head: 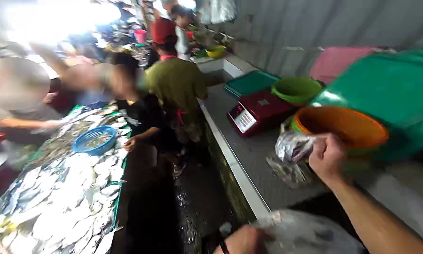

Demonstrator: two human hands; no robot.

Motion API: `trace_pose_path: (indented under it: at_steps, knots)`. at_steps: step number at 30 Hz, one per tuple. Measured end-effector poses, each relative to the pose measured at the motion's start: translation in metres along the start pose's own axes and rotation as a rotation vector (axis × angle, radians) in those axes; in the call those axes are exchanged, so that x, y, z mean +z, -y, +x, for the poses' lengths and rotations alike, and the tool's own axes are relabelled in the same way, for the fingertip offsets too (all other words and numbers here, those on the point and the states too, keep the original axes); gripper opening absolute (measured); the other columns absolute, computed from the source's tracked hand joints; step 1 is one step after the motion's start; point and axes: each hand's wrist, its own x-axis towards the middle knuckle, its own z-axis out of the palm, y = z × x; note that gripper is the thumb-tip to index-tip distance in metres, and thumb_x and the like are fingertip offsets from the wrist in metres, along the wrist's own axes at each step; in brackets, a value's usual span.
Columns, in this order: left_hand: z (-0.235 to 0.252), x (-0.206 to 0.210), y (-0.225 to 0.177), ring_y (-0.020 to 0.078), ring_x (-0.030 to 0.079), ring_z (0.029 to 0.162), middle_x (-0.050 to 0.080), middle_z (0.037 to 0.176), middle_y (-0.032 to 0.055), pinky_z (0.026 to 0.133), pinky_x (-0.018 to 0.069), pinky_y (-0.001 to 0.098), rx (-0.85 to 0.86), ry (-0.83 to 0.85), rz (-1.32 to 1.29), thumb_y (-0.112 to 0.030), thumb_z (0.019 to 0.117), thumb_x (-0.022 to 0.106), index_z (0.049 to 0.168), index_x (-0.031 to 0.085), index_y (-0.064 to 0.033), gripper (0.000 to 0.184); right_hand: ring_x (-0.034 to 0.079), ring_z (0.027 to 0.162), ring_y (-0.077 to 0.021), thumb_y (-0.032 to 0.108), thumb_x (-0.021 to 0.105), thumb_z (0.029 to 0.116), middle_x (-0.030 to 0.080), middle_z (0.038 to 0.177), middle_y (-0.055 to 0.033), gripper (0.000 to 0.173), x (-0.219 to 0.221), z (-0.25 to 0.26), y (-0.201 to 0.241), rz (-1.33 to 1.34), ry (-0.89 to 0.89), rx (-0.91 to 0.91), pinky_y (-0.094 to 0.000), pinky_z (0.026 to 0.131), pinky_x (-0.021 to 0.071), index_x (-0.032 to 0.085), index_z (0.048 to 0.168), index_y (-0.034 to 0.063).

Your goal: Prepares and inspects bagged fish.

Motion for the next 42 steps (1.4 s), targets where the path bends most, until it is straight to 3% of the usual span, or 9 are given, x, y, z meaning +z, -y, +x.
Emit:
trace_pose_path:
  at_steps: [3,6,9,15,21,27,31,34,42]
  knots:
    - [0.005,-0.011,-0.005,0.0150,0.054,0.138,0.047,0.159,0.0071,0.116,0.0479,0.0373,0.106,-0.004,-0.079,0.002,0.0839,0.073,0.151,0.050,-0.0059,0.072,0.065,0.080,-0.0209,0.022,0.037,0.1091,0.064,0.089,-0.0186,0.039,-0.081,-0.019,0.027,0.062,-0.169,0.055,-0.0409,0.076,0.0577,0.059,0.113,-0.0099]
    - [0.009,0.001,-0.009,0.0220,0.047,0.144,0.037,0.164,0.0156,0.117,0.0461,0.0405,0.145,-0.009,-0.181,0.004,0.0770,0.073,0.155,0.042,0.0000,0.084,0.062,0.085,0.0008,0.015,0.038,0.1098,0.064,0.092,0.0044,0.028,-0.153,-0.061,0.027,0.286,-0.205,0.089,-0.0235,0.081,0.0560,0.063,0.108,0.0015]
    - [0.019,0.006,-0.013,0.0239,0.044,0.147,0.034,0.166,0.0138,0.117,0.0463,0.0438,0.118,0.038,-0.187,0.001,0.0743,0.075,0.157,0.040,-0.0056,0.090,0.065,0.099,-0.0036,0.016,0.035,0.1106,0.069,0.104,0.0080,0.031,-0.204,-0.109,0.034,0.717,-0.077,0.413,-0.0254,0.092,0.0558,0.066,0.108,0.0149]
    - [0.021,0.017,-0.042,0.0202,0.056,0.132,0.022,0.171,0.0097,0.102,0.0563,0.0365,0.193,0.183,-0.455,0.002,0.0790,0.070,0.163,0.028,-0.0108,0.095,0.066,0.075,-0.0059,0.026,0.046,0.1051,0.069,0.087,0.0027,0.024,-0.157,-0.216,0.043,0.905,-0.038,1.085,-0.0272,0.066,0.0582,0.067,0.110,0.0144]
    - [0.030,0.028,-0.032,0.0164,0.063,0.116,0.033,0.163,0.0191,0.097,0.0563,0.0320,0.314,0.231,-0.963,0.003,0.0848,0.067,0.160,0.023,0.0049,0.086,0.070,0.078,-0.0189,0.034,0.059,0.1034,0.072,0.085,-0.0068,0.031,-0.121,-0.225,0.042,0.171,0.831,0.660,-0.0447,0.078,0.0588,0.074,0.100,0.0074]
    - [0.038,0.010,-0.007,0.0090,0.062,0.105,0.022,0.167,0.0209,0.089,0.0548,0.0243,0.311,0.291,-1.010,-0.005,0.0874,0.069,0.160,0.026,0.0040,0.085,0.068,0.065,-0.0145,0.028,0.059,0.1030,0.071,0.076,-0.0040,0.027,-0.091,-0.105,-0.001,0.246,0.352,0.499,-0.0375,0.063,0.0613,0.073,0.099,0.0052]
    - [0.039,0.000,0.001,0.0164,0.060,0.117,0.018,0.168,0.0219,0.097,0.0535,0.0285,0.304,0.300,-1.000,0.003,0.0847,0.065,0.160,0.024,0.0039,0.086,0.068,0.116,-0.0322,0.034,0.067,0.0979,0.068,0.131,-0.0132,0.051,0.031,-0.062,-0.077,-0.243,0.629,0.446,-0.0585,0.098,0.0547,0.057,0.144,0.0145]
    - [0.039,-0.008,0.007,0.0228,0.054,0.130,0.016,0.169,0.0228,0.105,0.0513,0.0332,0.313,0.299,-0.971,0.003,0.0851,0.064,0.161,0.023,0.0039,0.086,0.063,0.116,-0.0472,0.024,0.070,0.0951,0.047,0.149,-0.0281,0.080,0.093,-0.066,-0.099,-0.553,0.808,0.391,-0.0649,0.090,0.0546,0.029,0.162,0.0080]
    - [0.034,-0.009,0.011,0.0075,0.059,0.090,0.016,0.170,0.0179,0.075,0.0542,0.0229,0.272,0.224,-0.944,0.006,0.0847,0.063,0.161,0.026,-0.0006,0.085,0.068,0.103,-0.0414,0.009,0.060,0.0959,0.067,0.116,-0.0228,0.025,0.054,-0.068,-0.077,-0.416,0.724,0.340,-0.0601,0.083,0.0572,0.065,0.120,0.0068]
